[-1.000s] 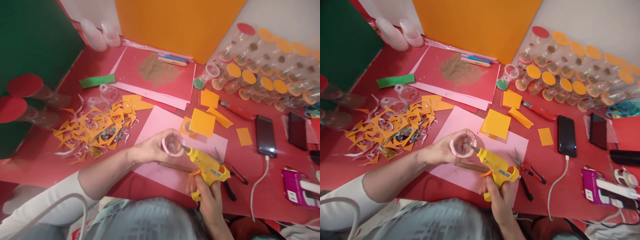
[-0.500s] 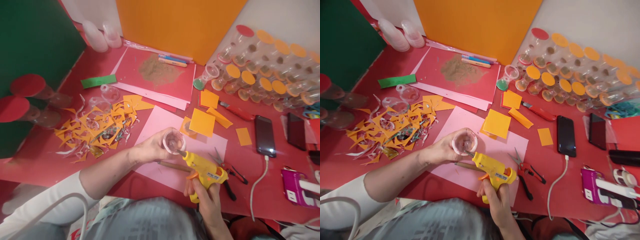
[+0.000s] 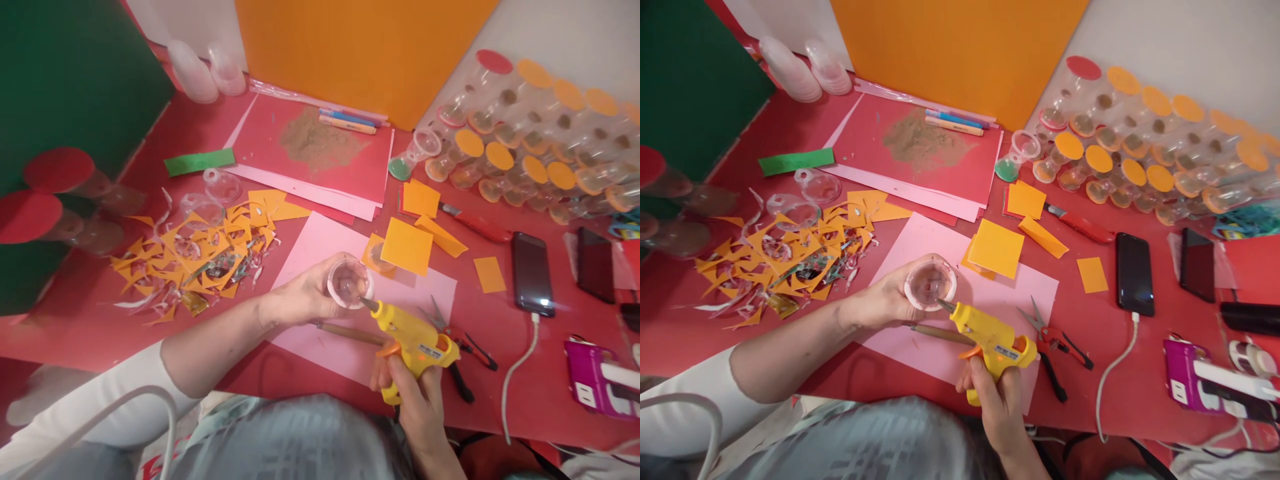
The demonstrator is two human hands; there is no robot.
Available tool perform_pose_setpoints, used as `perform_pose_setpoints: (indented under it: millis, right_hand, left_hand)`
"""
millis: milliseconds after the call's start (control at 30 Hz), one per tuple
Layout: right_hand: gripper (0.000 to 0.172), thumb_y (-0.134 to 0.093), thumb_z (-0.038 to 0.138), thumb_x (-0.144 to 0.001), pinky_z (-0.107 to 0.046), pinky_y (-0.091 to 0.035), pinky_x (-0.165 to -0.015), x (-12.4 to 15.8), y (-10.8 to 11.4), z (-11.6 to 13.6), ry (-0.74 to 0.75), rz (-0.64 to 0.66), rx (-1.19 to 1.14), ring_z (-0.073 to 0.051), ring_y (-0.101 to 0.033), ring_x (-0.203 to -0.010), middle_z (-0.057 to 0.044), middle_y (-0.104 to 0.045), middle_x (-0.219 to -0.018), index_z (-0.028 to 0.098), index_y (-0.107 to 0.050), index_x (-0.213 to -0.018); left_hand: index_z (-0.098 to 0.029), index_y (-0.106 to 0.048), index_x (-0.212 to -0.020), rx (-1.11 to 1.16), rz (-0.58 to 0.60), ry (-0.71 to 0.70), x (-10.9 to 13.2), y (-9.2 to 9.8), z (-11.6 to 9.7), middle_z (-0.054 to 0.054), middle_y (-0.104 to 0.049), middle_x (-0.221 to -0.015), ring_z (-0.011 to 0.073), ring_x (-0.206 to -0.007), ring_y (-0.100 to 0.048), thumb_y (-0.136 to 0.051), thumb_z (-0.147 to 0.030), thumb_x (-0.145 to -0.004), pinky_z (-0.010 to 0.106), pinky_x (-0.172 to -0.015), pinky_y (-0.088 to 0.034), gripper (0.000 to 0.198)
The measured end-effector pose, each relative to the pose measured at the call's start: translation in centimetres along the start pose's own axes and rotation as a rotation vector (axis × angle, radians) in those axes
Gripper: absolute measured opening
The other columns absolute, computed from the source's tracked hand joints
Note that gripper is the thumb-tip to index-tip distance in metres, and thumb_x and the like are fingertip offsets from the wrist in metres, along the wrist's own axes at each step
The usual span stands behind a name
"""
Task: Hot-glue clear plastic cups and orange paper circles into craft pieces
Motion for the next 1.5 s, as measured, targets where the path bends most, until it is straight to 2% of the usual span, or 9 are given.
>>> perform_pose_setpoints:
  millis: [233,533,700,900,1033,1167,1500]
  right_hand:
    - [0.041,-0.069,0.045,-0.093,-0.028,-0.054,-0.053,0.6,-0.8,0.7,-0.088,-0.069,0.041,-0.016,-0.063,-0.049,-0.001,-0.065,-0.054,0.021,-0.064,-0.061]
    - [0.046,-0.065,0.048,-0.094,-0.025,-0.05,-0.044,-0.4,0.2,0.0,-0.038,-0.043,-0.001,-0.013,-0.056,-0.042,0.0,-0.058,-0.05,0.02,-0.061,-0.058]
    - [0.046,-0.067,0.048,-0.094,-0.024,-0.05,-0.044,-0.2,-0.1,0.3,-0.025,-0.034,0.002,-0.013,-0.056,-0.041,0.001,-0.057,-0.049,0.02,-0.061,-0.058]
    - [0.039,-0.069,0.04,-0.094,-0.027,-0.055,-0.051,0.4,-0.3,0.0,-0.037,-0.04,0.026,-0.016,-0.063,-0.048,-0.001,-0.063,-0.053,0.02,-0.064,-0.06]
    - [0.042,-0.065,0.041,-0.096,-0.027,-0.053,-0.047,0.1,0.0,-0.5,0.016,-0.017,-0.005,-0.014,-0.059,-0.042,0.0,-0.061,-0.051,0.02,-0.064,-0.059]
    - [0.04,-0.067,0.038,-0.095,-0.026,-0.054,-0.047,0.0,0.1,-0.6,0.033,-0.014,0.007,-0.015,-0.06,-0.043,0.0,-0.06,-0.05,0.019,-0.064,-0.06]
    - [0.04,-0.066,0.039,-0.095,-0.026,-0.054,-0.046,-0.2,0.0,-0.2,0.047,0.002,0.029,-0.014,-0.059,-0.043,-0.001,-0.062,-0.051,0.019,-0.065,-0.06]
  left_hand:
    - [-0.019,-0.058,-0.102,0.044,-0.039,-0.032,-0.2,0.1,0.7,0.0,-0.06,-0.092,0.0123,-0.08,-0.057,-0.087,-0.022,-0.069,0.025,-0.073,-0.046,0.044]
    - [-0.018,-0.058,-0.101,0.047,0.037,0.056,0.1,0.1,-0.1,0.001,-0.063,-0.095,0.0131,-0.082,-0.06,-0.087,-0.018,-0.068,0.024,-0.073,-0.047,0.043]
    - [-0.018,-0.056,-0.1,0.034,0.015,0.056,0.1,0.2,0.0,-0.001,-0.064,-0.093,0.0111,-0.078,-0.06,-0.087,-0.015,-0.069,0.024,-0.071,-0.046,0.044]
    - [-0.019,-0.055,-0.098,0.12,-0.022,-0.032,-0.2,0.0,0.6,-0.003,-0.061,-0.089,0.0096,-0.076,-0.059,-0.088,-0.015,-0.07,0.022,-0.069,-0.046,0.043]
    - [-0.019,-0.057,-0.099,0.106,-0.036,0.0,-0.2,0.0,0.6,-0.001,-0.061,-0.093,0.0112,-0.08,-0.059,-0.089,-0.021,-0.07,0.023,-0.071,-0.047,0.043]
    - [-0.018,-0.059,-0.1,0.065,-0.045,-0.027,-0.1,0.0,0.5,0.0,-0.062,-0.091,0.0111,-0.078,-0.057,-0.088,-0.026,-0.071,0.024,-0.072,-0.046,0.042]
    - [-0.019,-0.058,-0.095,0.07,-0.067,-0.009,-0.1,-0.1,0.5,-0.001,-0.061,-0.089,0.0113,-0.076,-0.057,-0.088,-0.021,-0.068,0.024,-0.07,-0.045,0.04]
Point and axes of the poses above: each hand's wrist, its own x-axis away from the middle knuckle, its own y-axis out of the back of the hand, z = x × y, the point moved 1 cm from there along -x, towards the middle knuckle
